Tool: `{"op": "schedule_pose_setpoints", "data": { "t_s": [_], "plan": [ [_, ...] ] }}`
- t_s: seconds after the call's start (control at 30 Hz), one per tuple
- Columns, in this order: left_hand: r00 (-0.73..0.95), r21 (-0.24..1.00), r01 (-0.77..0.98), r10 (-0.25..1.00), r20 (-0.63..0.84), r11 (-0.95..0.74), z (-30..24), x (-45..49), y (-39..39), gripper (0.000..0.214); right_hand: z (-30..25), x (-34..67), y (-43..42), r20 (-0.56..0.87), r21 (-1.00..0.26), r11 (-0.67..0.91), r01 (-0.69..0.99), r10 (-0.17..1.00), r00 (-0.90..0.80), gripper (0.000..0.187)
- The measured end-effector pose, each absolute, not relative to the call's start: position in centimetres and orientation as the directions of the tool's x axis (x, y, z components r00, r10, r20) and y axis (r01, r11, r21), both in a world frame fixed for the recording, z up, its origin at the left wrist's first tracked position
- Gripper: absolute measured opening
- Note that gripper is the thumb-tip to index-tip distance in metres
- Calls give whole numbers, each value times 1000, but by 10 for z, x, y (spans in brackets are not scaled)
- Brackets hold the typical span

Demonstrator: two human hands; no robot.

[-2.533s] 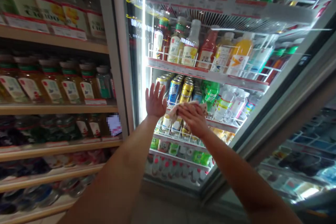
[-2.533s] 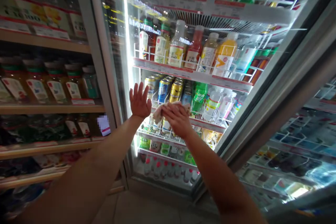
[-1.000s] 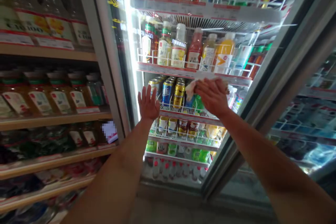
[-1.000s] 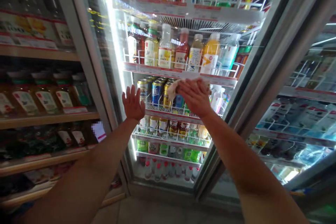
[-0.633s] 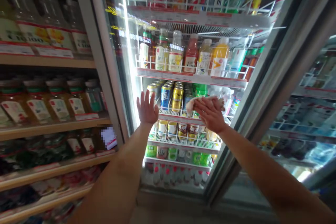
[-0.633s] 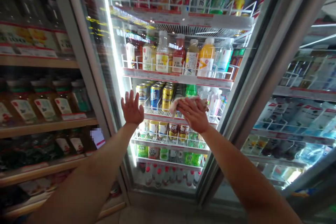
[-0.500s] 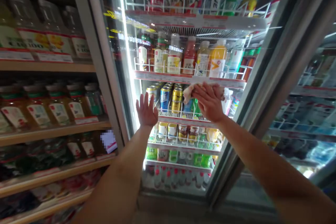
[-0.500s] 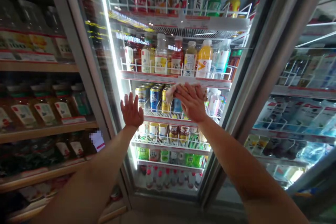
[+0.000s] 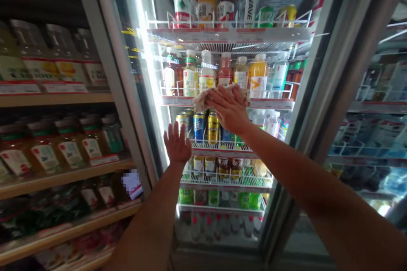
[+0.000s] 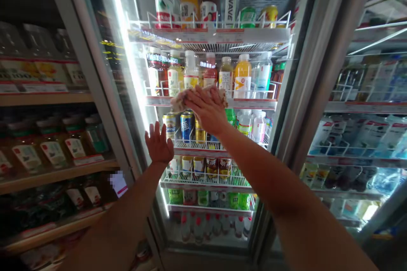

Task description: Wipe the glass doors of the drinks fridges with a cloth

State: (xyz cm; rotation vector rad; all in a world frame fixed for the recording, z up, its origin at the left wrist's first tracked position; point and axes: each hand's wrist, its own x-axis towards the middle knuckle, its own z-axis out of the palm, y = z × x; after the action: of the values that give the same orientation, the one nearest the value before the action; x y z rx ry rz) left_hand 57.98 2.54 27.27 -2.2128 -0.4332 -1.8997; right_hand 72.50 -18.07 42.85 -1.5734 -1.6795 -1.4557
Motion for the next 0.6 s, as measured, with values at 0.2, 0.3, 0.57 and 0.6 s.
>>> {"op": "schedule_pose_setpoints", "data": {
  "t_s": [0.2, 0.3, 0.57, 0.6],
  "plan": [
    [128, 35, 321, 80, 988, -947, 272, 580, 27, 60, 428, 724, -181, 883, 351, -239, 906, 408, -234, 46],
    [126, 6, 334, 51, 991, -942, 272, 580, 28, 60, 421, 719, -177, 758, 455, -120, 882, 572, -313, 45],
    [138, 41, 323, 89, 986, -946, 271, 578, 29, 60, 447, 690, -140, 799, 416, -188, 890, 543, -259, 44],
    [138, 42, 320, 91, 986, -947, 271, 579, 29, 59, 444, 685, -134, 789, 425, -178, 887, 553, -268, 43]
  ]
}}
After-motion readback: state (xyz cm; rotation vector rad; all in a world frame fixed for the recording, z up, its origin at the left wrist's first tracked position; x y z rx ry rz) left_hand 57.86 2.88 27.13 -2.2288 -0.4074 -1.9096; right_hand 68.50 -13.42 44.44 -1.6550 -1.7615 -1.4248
